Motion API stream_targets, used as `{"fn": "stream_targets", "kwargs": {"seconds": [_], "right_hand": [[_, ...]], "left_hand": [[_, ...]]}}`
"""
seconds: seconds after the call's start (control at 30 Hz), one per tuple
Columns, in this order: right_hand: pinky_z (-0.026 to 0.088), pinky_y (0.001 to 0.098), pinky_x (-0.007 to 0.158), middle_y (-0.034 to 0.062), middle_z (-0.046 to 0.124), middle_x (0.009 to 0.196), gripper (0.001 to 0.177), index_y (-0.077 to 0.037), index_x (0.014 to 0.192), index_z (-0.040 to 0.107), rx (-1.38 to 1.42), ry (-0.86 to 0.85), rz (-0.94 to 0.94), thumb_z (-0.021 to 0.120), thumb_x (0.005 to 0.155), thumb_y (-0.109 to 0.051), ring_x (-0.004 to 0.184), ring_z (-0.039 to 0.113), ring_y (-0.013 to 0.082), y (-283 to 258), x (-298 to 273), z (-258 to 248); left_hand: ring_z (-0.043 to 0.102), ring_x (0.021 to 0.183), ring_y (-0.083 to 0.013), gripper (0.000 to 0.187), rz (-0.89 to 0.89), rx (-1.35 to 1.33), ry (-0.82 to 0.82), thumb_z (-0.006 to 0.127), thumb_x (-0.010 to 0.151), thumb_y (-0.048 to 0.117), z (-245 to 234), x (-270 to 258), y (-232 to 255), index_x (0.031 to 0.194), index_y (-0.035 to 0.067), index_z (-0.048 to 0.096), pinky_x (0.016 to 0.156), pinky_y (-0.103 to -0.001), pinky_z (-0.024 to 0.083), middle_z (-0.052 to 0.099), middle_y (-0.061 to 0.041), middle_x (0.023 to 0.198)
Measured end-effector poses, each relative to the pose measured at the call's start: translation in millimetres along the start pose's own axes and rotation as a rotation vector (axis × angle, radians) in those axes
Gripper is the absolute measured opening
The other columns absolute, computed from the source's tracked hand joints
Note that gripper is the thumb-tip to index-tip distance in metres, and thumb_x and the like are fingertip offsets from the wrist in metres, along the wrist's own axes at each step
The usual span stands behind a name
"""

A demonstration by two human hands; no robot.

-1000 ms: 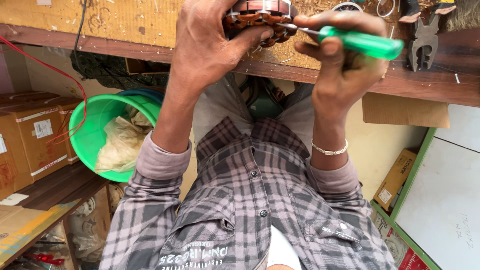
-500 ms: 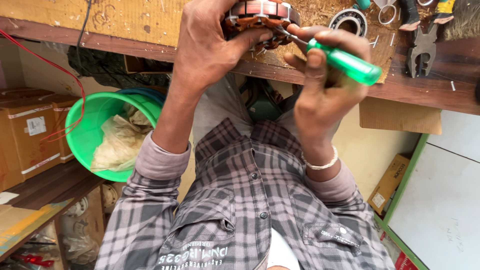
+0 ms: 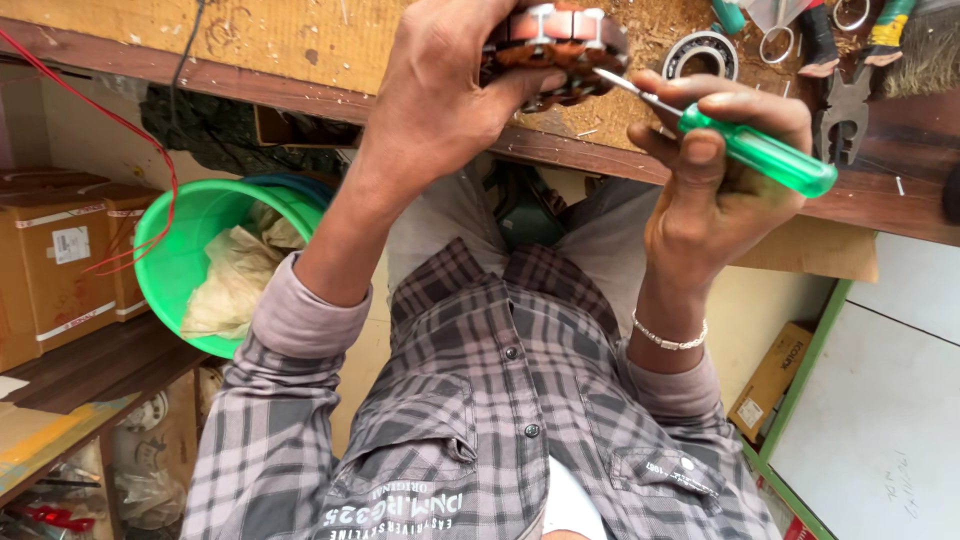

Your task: The person works on a motor stator at a cluttered workbench. They first connect red wires to the stator windings, then use a green screwdriver to adjust and secure the internal components.

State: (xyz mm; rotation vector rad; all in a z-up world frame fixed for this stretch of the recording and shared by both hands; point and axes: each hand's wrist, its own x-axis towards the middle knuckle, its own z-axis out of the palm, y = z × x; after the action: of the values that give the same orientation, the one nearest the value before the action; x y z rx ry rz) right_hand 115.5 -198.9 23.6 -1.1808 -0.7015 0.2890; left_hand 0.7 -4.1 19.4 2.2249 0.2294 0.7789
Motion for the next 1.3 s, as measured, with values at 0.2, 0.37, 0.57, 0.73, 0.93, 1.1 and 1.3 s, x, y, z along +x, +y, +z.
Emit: {"fn": "stream_targets", "kwargs": {"seconds": [0.2,0.37,0.57,0.73,0.93,1.1,1.3], "right_hand": [[0.071,0.0337,0.082,0.0204,0.07,0.115,0.042,0.001,0.124,0.051,-0.027,-0.061,-0.032,0.073,0.11,-0.032,0.11,0.077,0.0305,-1,10,-11],[0.071,0.034,0.087,0.023,0.069,0.12,0.037,0.004,0.126,0.051,-0.093,-0.163,-0.022,0.07,0.114,-0.025,0.114,0.076,0.0304,2,16,-15],[0.072,0.0341,0.086,0.0233,0.07,0.118,0.04,0.004,0.126,0.053,-0.079,-0.173,-0.019,0.072,0.112,-0.027,0.112,0.077,0.0309,5,23,-11],[0.071,0.0324,0.079,0.0228,0.071,0.113,0.041,0.002,0.124,0.053,-0.054,-0.16,0.01,0.073,0.109,-0.03,0.107,0.078,0.0303,0,24,-15],[0.071,0.0324,0.083,0.0227,0.071,0.116,0.042,0.002,0.127,0.051,-0.091,-0.198,-0.022,0.073,0.113,-0.031,0.11,0.077,0.0285,-3,31,-14],[0.072,0.0326,0.086,0.0215,0.071,0.114,0.04,0.005,0.126,0.052,-0.167,-0.288,-0.028,0.07,0.116,-0.029,0.111,0.077,0.0275,-13,38,-11],[0.072,0.0338,0.082,0.0214,0.071,0.113,0.037,0.006,0.122,0.053,-0.27,-0.299,-0.079,0.066,0.115,-0.028,0.105,0.077,0.0276,-14,36,-10]], "left_hand": [[0.074,0.097,-0.0233,0.04,0.004,-0.22,0.066,0.089,0.093,0.009,22,-1,-11,0.123,0.002,0.064,0.086,-0.036,0.059,0.071,-0.011,0.107],[0.074,0.091,-0.0203,0.035,-0.11,-0.196,0.073,0.092,0.092,0.011,27,-4,-19,0.114,0.002,0.066,0.081,-0.034,0.06,0.072,-0.01,0.1],[0.073,0.091,-0.0202,0.041,-0.163,-0.155,0.066,0.095,0.093,0.013,30,-10,-27,0.122,0.003,0.068,0.083,-0.031,0.059,0.071,-0.009,0.097],[0.076,0.109,-0.0211,0.043,-0.038,-0.254,0.086,0.091,0.098,0.011,33,-8,-27,0.131,0.003,0.065,0.097,-0.032,0.062,0.074,-0.01,0.116],[0.071,0.103,-0.0224,0.042,0.011,-0.119,0.094,0.094,0.094,0.011,31,-7,-21,0.125,0.006,0.065,0.095,-0.036,0.057,0.072,-0.009,0.116],[0.07,0.098,-0.0196,0.044,-0.08,-0.188,0.055,0.095,0.093,0.012,28,-8,-16,0.126,0.007,0.067,0.088,-0.032,0.057,0.071,-0.007,0.112],[0.072,0.104,-0.0188,0.039,-0.051,-0.26,0.043,0.092,0.096,0.01,27,-5,-12,0.125,0.007,0.066,0.092,-0.031,0.058,0.071,-0.006,0.117]]}}
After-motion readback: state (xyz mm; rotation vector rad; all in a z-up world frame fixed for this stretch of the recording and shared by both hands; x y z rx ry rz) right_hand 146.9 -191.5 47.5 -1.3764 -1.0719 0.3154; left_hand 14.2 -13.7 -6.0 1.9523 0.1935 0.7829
